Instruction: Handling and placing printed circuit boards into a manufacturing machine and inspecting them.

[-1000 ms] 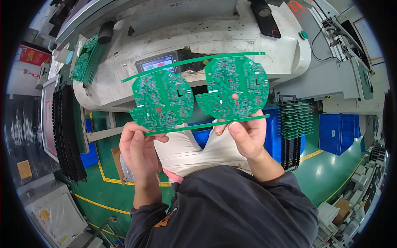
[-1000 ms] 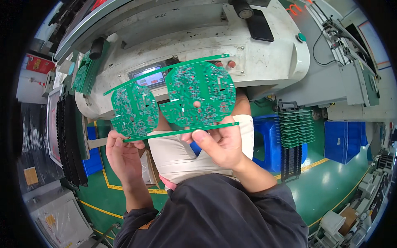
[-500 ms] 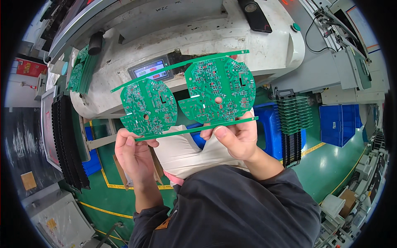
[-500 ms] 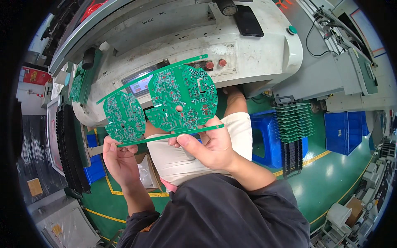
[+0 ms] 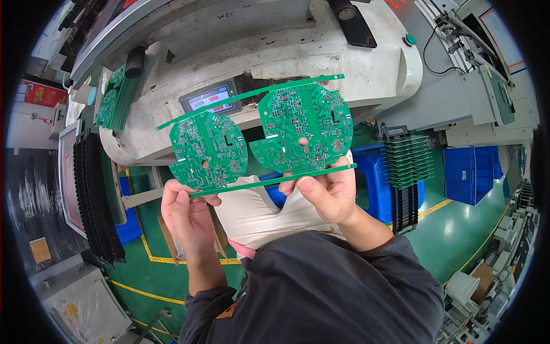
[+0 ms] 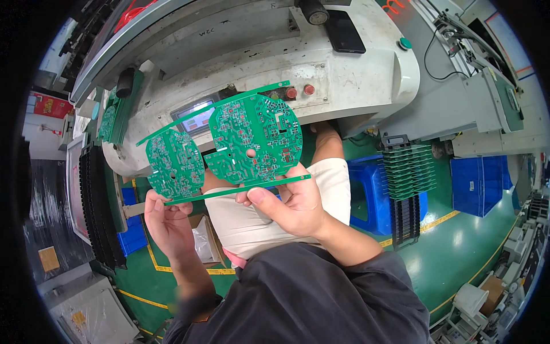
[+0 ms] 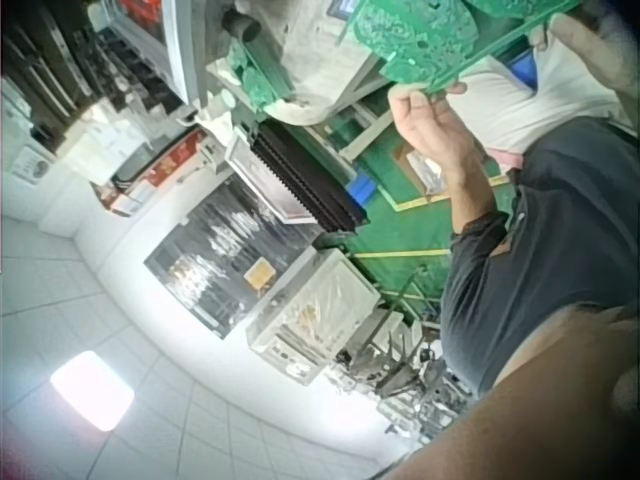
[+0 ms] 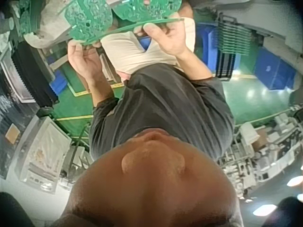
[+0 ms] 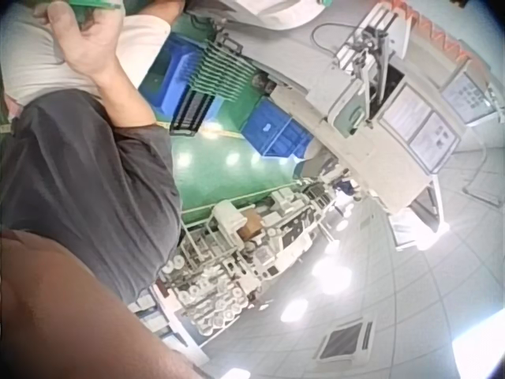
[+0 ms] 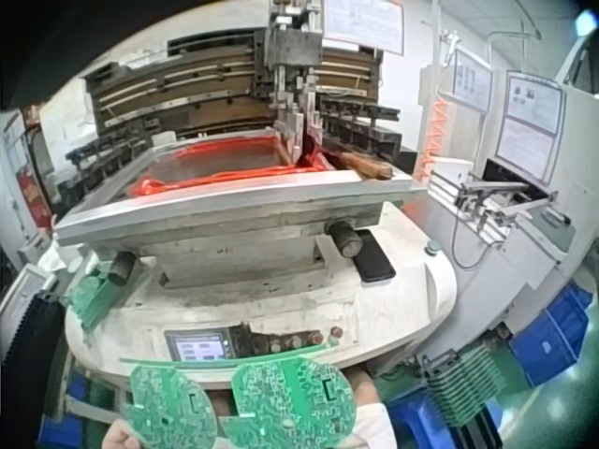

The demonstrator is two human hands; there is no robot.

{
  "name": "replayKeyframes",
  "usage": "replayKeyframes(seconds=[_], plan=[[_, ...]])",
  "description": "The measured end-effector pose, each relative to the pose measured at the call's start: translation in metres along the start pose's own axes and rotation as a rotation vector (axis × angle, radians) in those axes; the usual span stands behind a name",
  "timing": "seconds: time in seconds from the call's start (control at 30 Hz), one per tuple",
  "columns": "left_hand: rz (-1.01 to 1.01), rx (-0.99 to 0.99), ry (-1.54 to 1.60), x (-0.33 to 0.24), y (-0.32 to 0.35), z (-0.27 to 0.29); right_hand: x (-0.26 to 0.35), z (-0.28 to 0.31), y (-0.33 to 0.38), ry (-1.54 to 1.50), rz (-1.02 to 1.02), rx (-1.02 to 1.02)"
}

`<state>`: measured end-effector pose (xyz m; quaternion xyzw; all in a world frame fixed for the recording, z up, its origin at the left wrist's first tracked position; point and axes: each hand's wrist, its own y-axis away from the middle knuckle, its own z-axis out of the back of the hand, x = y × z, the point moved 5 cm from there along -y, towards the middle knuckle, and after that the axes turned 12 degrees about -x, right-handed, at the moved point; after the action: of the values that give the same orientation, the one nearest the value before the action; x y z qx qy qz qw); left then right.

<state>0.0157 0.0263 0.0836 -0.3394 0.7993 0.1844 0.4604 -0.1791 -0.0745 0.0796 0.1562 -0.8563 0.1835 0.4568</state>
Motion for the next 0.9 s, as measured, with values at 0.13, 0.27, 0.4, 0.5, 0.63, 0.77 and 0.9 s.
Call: replayKeyframes(seconds=[0.13, 0.27, 0.4, 0.5, 0.63, 0.77, 0.9], plan=[[-0.009, 0.006, -0.008, -0.0003, 0.0004, 0.0001, 0.001, -0.0009, 0.0006, -0.004, -0.004, -0.019], [-0.013, 0.016, -0.023, 0.0012, 0.0003, 0.0012, 0.0011, 0.0, 0.0018, -0.005, -0.007, -0.018], [-0.023, 0.027, -0.038, 0.0017, 0.0002, 0.0036, 0.0029, -0.0013, 0.003, 0.001, -0.012, 0.001], [-0.027, 0.033, -0.035, 0.0025, -0.0004, 0.0043, 0.0057, -0.0042, 0.0031, 0.002, 0.002, 0.007], [-0.027, 0.042, -0.013, 0.0042, -0.0015, 0.0049, 0.007, -0.0052, 0.0039, 0.001, 0.004, -0.006], [-0.015, 0.041, 0.002, 0.0054, -0.0018, 0.0036, 0.0061, -0.005, 0.0049, -0.072, -0.019, 0.022], [0.001, 0.026, 0.016, 0.006, -0.0017, 0.0032, 0.0065, -0.0048, 0.0047, 0.025, 0.031, 0.061]])
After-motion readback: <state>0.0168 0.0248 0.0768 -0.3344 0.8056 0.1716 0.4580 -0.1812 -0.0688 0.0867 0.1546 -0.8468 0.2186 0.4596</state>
